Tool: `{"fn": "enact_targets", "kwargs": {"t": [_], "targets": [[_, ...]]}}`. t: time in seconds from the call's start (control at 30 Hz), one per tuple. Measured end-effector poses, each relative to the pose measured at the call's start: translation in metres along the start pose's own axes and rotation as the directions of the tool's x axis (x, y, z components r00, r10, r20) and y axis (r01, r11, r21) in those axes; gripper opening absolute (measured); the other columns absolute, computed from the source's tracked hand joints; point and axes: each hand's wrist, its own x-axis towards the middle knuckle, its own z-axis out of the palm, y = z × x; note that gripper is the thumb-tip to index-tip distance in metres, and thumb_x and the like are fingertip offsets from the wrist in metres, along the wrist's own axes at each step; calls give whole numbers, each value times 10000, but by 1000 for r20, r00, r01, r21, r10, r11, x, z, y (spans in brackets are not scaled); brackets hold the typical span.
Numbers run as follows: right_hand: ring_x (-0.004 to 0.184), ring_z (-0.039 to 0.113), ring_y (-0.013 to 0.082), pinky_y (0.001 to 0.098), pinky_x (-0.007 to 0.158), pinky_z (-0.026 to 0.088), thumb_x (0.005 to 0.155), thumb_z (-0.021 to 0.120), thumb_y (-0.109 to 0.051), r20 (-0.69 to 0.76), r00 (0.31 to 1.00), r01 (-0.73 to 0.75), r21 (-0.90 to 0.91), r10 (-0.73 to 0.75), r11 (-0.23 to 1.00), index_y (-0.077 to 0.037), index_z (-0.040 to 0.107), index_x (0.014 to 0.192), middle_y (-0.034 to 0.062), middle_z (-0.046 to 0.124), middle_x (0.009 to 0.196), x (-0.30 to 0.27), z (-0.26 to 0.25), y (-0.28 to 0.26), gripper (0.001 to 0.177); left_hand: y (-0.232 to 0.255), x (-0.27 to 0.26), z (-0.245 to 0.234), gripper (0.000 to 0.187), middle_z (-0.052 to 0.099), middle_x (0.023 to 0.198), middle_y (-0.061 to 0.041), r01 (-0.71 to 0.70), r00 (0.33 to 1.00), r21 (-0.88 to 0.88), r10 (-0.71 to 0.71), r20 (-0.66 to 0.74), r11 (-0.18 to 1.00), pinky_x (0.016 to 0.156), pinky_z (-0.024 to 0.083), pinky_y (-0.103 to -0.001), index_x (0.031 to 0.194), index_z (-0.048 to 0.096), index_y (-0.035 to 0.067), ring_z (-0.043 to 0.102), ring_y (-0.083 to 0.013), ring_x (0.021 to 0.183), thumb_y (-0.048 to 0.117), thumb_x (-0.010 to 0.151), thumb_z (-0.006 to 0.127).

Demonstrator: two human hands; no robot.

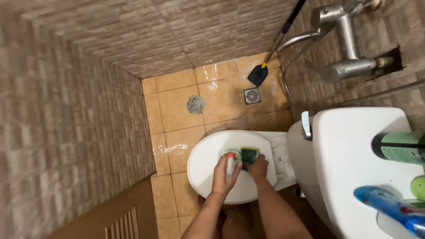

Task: The person rinses a bathroom door and wall corner with a handheld shower head, then scrubs the door with a sponge and cleaning solution, and finally rinses the door again.

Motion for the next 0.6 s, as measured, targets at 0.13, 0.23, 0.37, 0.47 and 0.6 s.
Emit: {"fn": "enact_targets", "kwargs": {"t": [0.13, 0.23, 0.37, 0.47, 0.6], "targets": [[1020, 684, 372, 431, 884, 559, 739, 839, -206, -74, 972, 233, 198, -223, 952, -21, 532, 1212, 203, 681, 1118, -9, -19, -14, 593, 27, -2, -22, 257, 707, 974, -125, -44, 997, -29, 42, -71, 999, 807, 565, -345, 1128, 651, 40, 707, -280, 887, 92, 893, 738], [942, 690, 295, 388, 832, 565, 782, 795, -163, 6, 972, 209, 431, -234, 878, -11, 509, 1214, 166, 681, 1064, -44, -52, -52, 540, 67, -17, -61, 215, 707, 986, -130, -71, 988, -36, 65, -141, 997, 831, 563, -350, 1108, 659, 27, 706, -277, 908, 74, 905, 712], [925, 650, 210, 366, 797, 568, 809, 720, -54, 105, 915, 161, 788, -388, 594, -14, 493, 1213, 120, 649, 1061, -106, -91, -118, 464, 130, -40, -111, 226, 611, 1247, -236, -321, 876, 72, 325, -357, 944, 925, 522, -398, 1070, 649, -4, 638, -330, 1038, -7, 844, 670], [957, 643, 181, 340, 836, 554, 824, 682, -20, 171, 828, 113, 881, -533, 459, -30, 482, 1228, 97, 643, 1086, -152, -107, -172, 451, 168, -60, -146, 242, 629, 1217, -221, -319, 805, 96, 323, -498, 943, 992, 492, -424, 1094, 650, -23, 625, -360, 1128, -32, 852, 635], [955, 641, 212, 363, 833, 549, 851, 690, 6, 279, 684, 65, 897, -674, 437, 3, 470, 1214, 129, 636, 1089, -217, -118, -238, 424, 204, -96, -197, 229, 661, 1110, -180, -292, 610, 217, 357, -707, 931, 973, 518, -397, 1091, 648, -20, 656, -338, 1090, -7, 862, 639]]}}
